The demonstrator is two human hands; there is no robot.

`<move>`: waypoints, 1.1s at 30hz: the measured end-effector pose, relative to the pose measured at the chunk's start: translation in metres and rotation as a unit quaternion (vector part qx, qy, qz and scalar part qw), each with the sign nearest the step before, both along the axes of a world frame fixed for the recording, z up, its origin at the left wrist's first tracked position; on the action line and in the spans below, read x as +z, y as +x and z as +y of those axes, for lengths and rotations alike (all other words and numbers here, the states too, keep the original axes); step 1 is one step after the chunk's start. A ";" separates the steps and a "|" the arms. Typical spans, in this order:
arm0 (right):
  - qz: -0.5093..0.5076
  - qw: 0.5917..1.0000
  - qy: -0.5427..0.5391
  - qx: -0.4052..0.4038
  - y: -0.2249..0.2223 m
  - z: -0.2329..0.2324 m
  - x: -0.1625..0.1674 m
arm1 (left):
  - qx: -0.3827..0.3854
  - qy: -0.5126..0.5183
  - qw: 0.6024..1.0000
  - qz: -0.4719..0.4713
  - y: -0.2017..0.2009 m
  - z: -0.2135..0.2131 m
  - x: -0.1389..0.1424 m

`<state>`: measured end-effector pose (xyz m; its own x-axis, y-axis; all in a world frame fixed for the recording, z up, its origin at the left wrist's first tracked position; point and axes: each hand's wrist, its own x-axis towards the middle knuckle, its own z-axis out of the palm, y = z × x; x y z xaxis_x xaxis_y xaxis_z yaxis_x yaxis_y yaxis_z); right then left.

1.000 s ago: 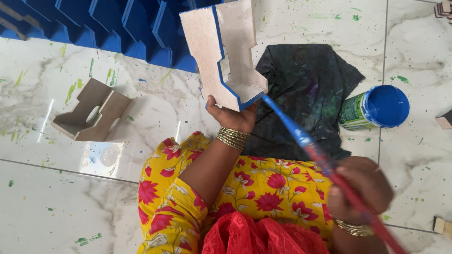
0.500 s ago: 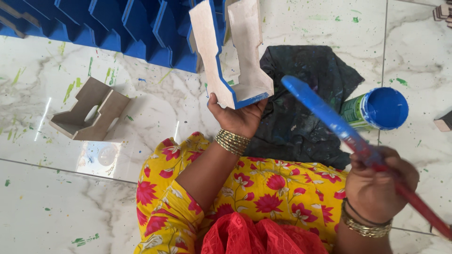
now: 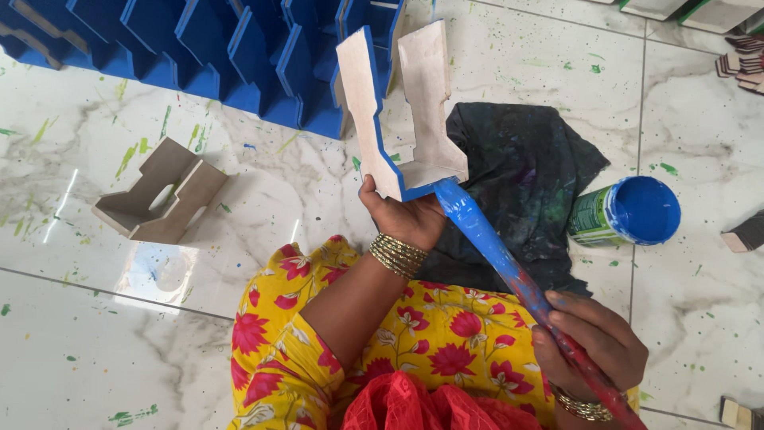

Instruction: The person sits on the floor and paints the edges of small wooden organizer pieces with blue paint using a brush, dipping the brush into a paint can and rotating each piece to coat its sides, working on one piece at a time with several finished blue pieces nearby.

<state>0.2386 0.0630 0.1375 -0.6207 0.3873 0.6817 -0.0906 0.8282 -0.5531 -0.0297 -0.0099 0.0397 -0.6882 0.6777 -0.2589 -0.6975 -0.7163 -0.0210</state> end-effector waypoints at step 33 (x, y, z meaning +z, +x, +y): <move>0.046 0.993 0.078 -0.078 0.020 0.046 -0.022 | -0.006 0.006 1.000 -0.029 -0.006 -0.005 0.011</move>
<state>0.2588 0.1087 0.1159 -0.4941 0.3593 0.7917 0.0015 0.9110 -0.4125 -0.0358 -0.0152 0.0502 -0.6644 0.6892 -0.2892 -0.7034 -0.7074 -0.0697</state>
